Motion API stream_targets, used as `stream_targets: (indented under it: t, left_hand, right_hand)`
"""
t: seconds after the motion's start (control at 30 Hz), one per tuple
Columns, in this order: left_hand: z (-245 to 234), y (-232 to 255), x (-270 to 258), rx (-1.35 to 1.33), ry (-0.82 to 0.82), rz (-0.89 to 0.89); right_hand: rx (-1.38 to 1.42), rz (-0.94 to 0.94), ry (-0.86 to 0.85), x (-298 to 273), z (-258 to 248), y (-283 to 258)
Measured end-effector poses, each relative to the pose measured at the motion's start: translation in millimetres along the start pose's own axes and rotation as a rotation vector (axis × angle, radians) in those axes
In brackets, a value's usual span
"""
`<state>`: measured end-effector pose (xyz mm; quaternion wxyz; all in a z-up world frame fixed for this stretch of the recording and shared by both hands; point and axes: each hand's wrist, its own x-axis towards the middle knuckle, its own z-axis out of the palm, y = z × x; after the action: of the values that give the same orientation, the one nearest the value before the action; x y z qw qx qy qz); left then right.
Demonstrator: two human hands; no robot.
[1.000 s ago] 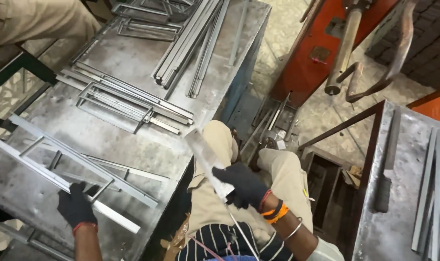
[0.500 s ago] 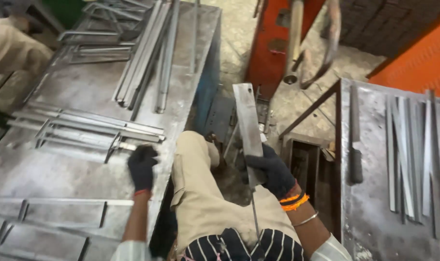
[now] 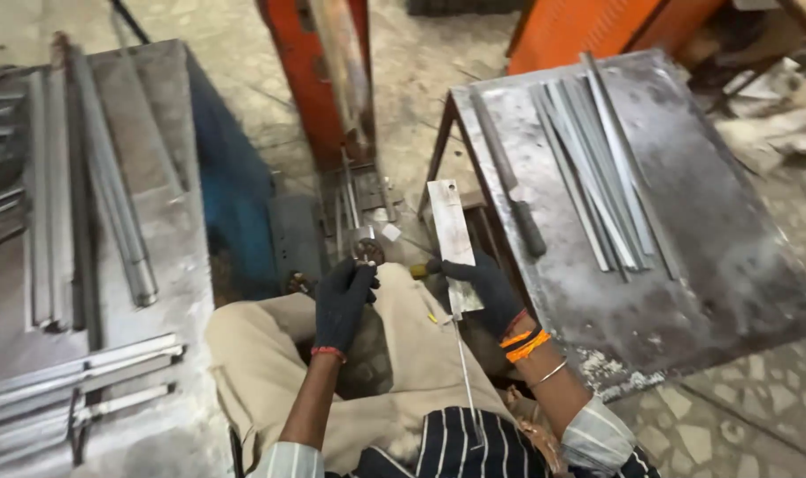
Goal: The person places metal bars and rectangular frames into a bench-mounted power saw and cuts them, with sparks visible during cutting. They then move the cut pieces and finished frames onto the work tables, stacking the frames with other completed pieces.
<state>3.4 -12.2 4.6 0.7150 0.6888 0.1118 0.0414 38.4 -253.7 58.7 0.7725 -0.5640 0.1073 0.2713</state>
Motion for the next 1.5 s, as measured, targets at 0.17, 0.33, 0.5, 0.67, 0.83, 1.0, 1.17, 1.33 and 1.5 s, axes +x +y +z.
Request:
stream_targets:
  t: [0.17,0.33,0.5,0.67,0.83,1.0,1.17,1.33,1.5]
  left_hand:
    - [-9,-24,16,0.045,-0.004,-0.045]
    - [-76,-61,37,0.197,0.096,-0.026]
    - [-164,-47,50,0.325,0.228,0.123]
    - [-257,-54,88,1.078,0.419,0.160]
    - [-332,-72,137,1.435,0.495,0.056]
    - [-373,-97,168,1.665,0.511,-0.138]
    - [-350,-115,153,1.644,0.579,-0.106]
    - [-297,-98,95,1.610,0.525,-0.073]
    - [-265,-160,21,1.568,0.613,-0.055]
  right_hand:
    - [-0.050,-0.048,-0.011,14,-26,15]
    - [0.032,0.071,-0.147,25,42,18]
    - [-0.063,0.096,-0.200,47,124,26]
    - [-0.033,0.164,-0.421,81,182,36]
    - [-0.067,0.155,-0.493,107,198,52]
    - [-0.063,0.151,-0.413,128,187,72]
    - [-0.105,0.179,-0.308,118,185,58]
    - [-0.143,0.225,-0.338,107,171,79]
    - [-0.087,0.339,-0.384,74,174,73]
